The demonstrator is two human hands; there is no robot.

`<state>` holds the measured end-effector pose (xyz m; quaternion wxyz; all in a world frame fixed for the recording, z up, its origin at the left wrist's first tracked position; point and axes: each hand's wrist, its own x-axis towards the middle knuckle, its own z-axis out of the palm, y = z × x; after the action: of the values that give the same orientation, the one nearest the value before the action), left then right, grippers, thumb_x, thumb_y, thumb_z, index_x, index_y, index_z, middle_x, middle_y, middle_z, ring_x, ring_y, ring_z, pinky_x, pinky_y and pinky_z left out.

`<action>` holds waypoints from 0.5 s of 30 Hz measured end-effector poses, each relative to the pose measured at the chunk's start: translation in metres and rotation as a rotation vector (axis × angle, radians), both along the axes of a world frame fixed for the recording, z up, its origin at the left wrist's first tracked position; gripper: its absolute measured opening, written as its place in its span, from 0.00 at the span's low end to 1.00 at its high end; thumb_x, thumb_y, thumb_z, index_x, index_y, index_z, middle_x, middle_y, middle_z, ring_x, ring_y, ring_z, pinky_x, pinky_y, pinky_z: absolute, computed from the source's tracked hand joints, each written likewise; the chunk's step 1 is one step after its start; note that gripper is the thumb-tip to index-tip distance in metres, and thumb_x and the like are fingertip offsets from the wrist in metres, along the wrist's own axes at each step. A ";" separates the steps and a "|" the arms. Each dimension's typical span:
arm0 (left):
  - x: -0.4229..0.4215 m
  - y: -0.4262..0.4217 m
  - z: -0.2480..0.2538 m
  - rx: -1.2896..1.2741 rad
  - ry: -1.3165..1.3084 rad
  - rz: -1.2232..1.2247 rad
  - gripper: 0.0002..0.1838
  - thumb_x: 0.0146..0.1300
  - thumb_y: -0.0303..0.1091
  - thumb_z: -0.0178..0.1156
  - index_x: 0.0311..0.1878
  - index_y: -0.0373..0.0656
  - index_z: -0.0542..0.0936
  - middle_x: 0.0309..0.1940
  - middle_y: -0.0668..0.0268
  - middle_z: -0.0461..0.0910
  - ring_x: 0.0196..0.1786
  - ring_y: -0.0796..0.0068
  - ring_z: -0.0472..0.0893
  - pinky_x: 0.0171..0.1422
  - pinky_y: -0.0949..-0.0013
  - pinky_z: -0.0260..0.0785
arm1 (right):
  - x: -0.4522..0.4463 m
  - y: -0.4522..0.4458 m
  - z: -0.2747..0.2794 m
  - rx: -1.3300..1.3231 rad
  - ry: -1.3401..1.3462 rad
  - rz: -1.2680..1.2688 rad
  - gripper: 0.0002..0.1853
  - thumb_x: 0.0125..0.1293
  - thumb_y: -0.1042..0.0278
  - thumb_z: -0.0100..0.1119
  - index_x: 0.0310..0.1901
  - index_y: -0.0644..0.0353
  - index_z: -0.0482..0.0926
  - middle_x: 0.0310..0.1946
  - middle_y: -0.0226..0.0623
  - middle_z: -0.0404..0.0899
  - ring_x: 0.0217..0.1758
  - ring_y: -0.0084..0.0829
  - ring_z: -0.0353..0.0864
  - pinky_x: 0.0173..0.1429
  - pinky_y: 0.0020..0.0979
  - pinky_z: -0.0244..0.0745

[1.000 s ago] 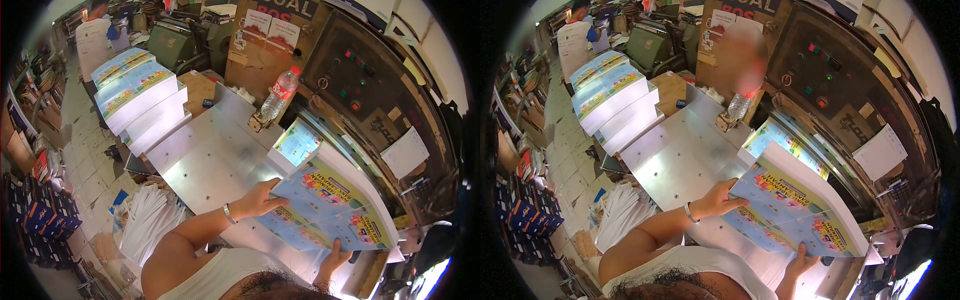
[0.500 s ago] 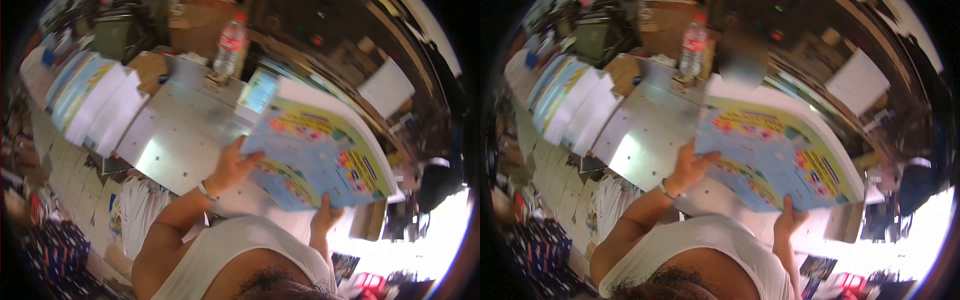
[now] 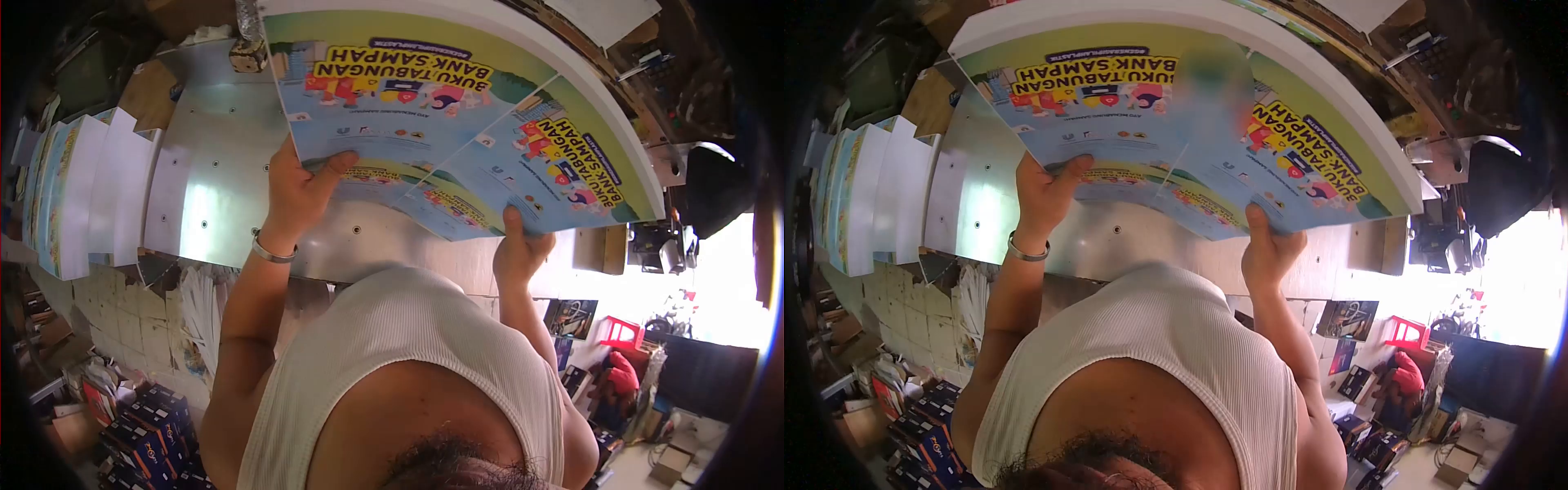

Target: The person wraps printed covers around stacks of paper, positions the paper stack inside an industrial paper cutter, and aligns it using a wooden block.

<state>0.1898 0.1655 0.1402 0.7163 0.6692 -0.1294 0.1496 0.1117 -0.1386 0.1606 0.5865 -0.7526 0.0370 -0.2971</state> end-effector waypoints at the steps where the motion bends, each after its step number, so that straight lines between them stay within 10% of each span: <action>1: 0.001 0.001 -0.002 -0.018 0.028 -0.013 0.18 0.66 0.32 0.72 0.53 0.34 0.80 0.42 0.63 0.88 0.41 0.78 0.84 0.48 0.72 0.77 | 0.000 -0.001 -0.001 -0.026 0.022 -0.011 0.18 0.67 0.69 0.71 0.54 0.70 0.79 0.48 0.38 0.84 0.51 0.28 0.79 0.60 0.31 0.71; 15: 0.010 0.008 -0.008 -0.152 0.103 -0.151 0.15 0.65 0.28 0.71 0.53 0.35 0.80 0.45 0.65 0.87 0.40 0.81 0.82 0.43 0.74 0.76 | 0.025 -0.075 0.046 -0.500 0.409 0.488 0.26 0.55 0.75 0.78 0.56 0.67 0.81 0.53 0.42 0.84 0.54 0.34 0.83 0.60 0.35 0.78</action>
<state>0.2000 0.1732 0.1318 0.7800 0.6079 -0.1309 0.0700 0.1366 -0.2132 0.2063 0.4193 -0.9023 -0.1003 0.0068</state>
